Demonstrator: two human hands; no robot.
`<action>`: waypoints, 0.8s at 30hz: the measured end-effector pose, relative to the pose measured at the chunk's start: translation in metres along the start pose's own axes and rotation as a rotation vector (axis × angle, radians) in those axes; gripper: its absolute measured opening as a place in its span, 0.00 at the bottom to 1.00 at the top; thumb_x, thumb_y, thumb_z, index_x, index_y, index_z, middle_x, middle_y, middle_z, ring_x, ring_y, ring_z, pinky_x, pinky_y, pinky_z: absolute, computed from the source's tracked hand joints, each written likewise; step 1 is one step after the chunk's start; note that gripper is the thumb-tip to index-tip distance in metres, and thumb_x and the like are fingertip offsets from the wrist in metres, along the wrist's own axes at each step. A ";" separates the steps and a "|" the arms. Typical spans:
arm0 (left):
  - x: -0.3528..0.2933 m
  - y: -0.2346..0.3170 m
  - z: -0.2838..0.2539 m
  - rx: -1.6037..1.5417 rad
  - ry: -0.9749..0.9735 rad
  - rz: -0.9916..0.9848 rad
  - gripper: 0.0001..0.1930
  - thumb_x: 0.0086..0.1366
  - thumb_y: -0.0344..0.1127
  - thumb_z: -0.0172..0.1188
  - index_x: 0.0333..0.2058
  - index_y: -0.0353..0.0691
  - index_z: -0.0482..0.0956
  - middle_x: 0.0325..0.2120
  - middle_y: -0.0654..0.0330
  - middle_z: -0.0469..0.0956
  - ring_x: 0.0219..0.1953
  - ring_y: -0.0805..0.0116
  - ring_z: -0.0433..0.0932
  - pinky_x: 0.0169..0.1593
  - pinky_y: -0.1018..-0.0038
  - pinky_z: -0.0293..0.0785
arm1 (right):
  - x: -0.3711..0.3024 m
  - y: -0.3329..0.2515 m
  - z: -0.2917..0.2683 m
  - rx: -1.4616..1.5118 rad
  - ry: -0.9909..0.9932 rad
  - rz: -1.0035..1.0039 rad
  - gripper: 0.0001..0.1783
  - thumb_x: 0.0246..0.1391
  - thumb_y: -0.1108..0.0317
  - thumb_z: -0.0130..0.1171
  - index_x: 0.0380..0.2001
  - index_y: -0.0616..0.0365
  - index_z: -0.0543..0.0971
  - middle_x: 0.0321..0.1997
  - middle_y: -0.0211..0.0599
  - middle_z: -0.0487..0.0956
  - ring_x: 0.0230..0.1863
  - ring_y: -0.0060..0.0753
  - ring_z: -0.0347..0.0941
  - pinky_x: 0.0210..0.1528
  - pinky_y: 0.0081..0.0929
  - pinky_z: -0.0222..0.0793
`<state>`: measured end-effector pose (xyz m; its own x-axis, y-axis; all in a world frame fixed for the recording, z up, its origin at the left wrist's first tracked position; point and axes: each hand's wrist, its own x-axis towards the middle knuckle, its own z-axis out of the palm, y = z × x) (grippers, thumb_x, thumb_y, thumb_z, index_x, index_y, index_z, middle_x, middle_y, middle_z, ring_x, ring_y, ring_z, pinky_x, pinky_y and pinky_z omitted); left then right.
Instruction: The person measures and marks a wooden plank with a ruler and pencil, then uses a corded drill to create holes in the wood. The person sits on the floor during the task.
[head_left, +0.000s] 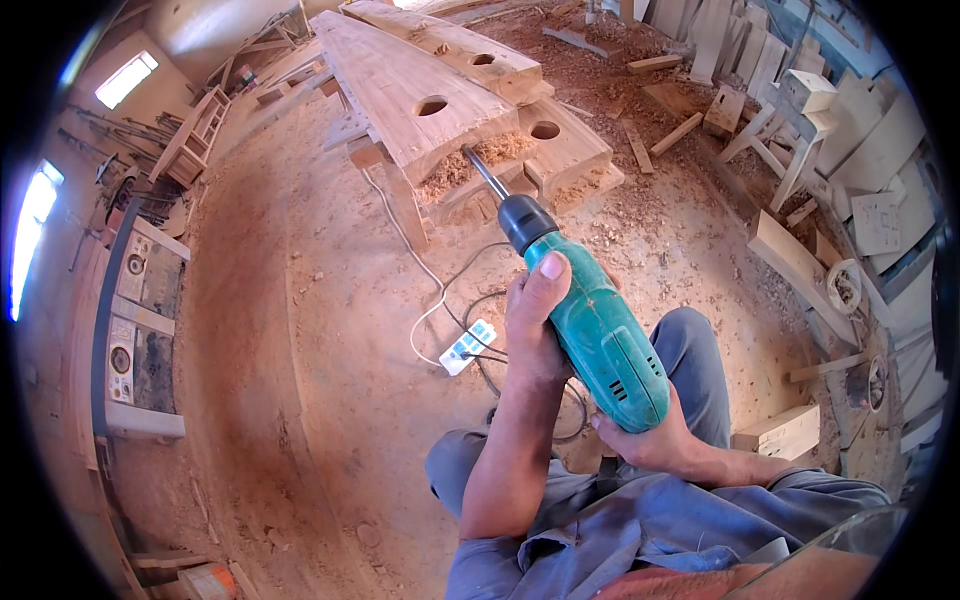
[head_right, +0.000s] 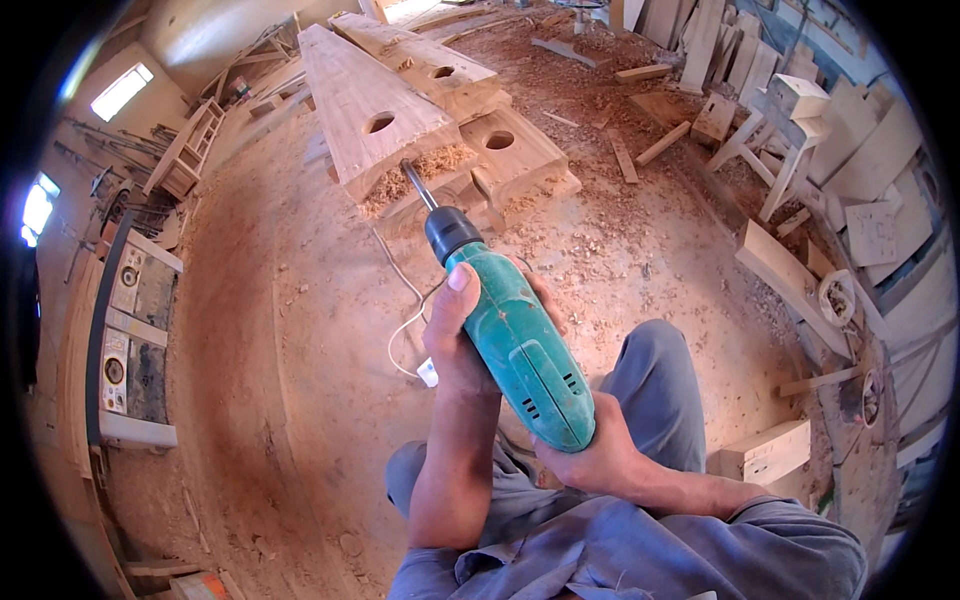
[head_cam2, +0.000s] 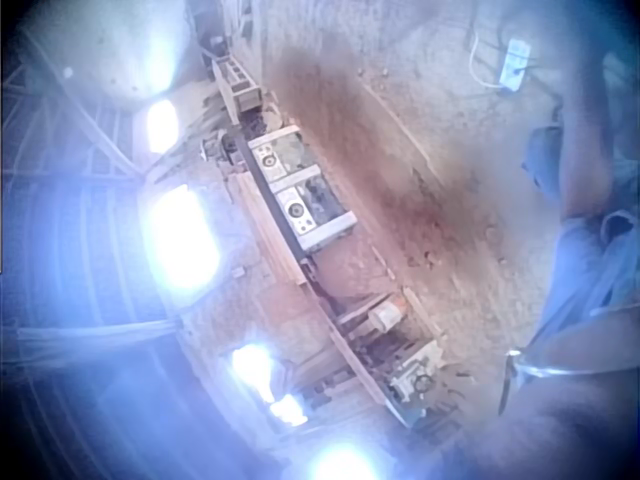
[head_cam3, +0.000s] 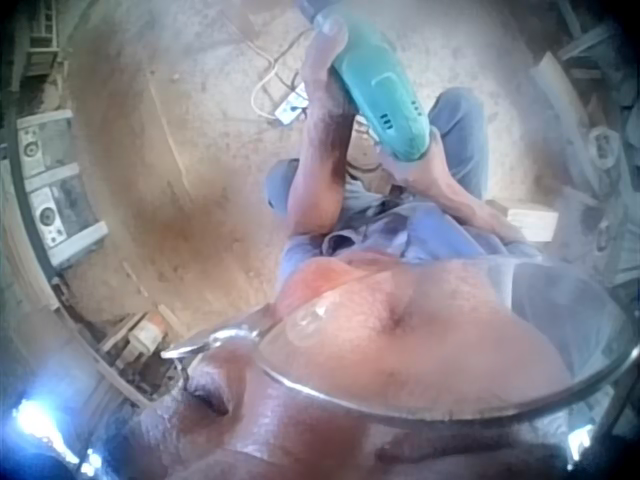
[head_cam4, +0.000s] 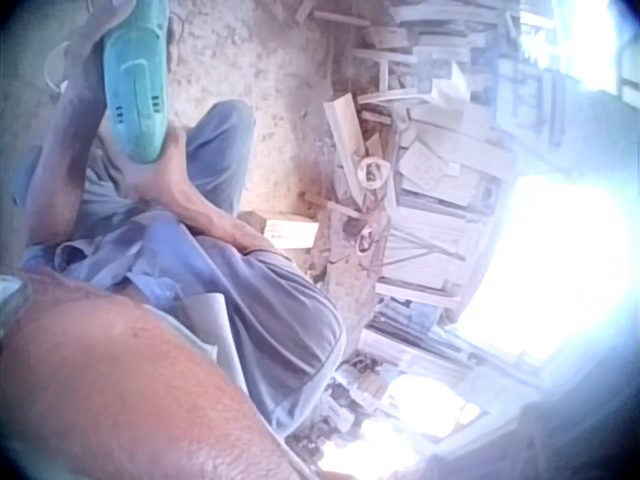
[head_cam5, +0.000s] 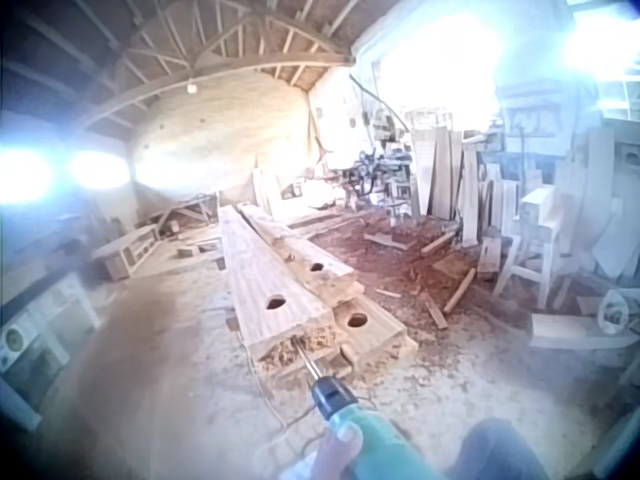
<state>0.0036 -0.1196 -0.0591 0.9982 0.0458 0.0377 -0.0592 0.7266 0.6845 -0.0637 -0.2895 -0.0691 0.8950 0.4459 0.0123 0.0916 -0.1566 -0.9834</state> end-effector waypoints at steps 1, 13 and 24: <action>0.000 0.000 0.000 -0.001 0.003 -0.002 0.32 0.63 0.61 0.58 0.46 0.32 0.74 0.33 0.45 0.80 0.30 0.50 0.83 0.33 0.56 0.83 | 0.000 0.000 0.000 -0.005 -0.001 0.001 0.07 0.50 0.76 0.67 0.34 0.62 0.81 0.31 0.32 0.84 0.33 0.21 0.79 0.36 0.27 0.75; 0.001 0.001 -0.001 0.022 -0.004 -0.008 0.32 0.62 0.62 0.58 0.45 0.32 0.74 0.33 0.45 0.80 0.29 0.51 0.83 0.32 0.58 0.83 | 0.001 -0.001 0.001 0.010 0.007 0.010 0.09 0.50 0.76 0.67 0.36 0.63 0.81 0.32 0.33 0.84 0.35 0.22 0.79 0.38 0.26 0.76; 0.003 0.003 0.001 0.009 0.012 -0.005 0.32 0.62 0.61 0.58 0.45 0.32 0.74 0.33 0.45 0.80 0.29 0.51 0.83 0.33 0.57 0.82 | 0.003 0.001 0.002 0.016 0.008 -0.003 0.09 0.51 0.76 0.68 0.37 0.63 0.81 0.32 0.32 0.84 0.35 0.21 0.79 0.38 0.26 0.76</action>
<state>0.0064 -0.1178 -0.0568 0.9984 0.0499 0.0254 -0.0536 0.7205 0.6913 -0.0618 -0.2863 -0.0706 0.8981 0.4395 0.0168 0.0876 -0.1414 -0.9861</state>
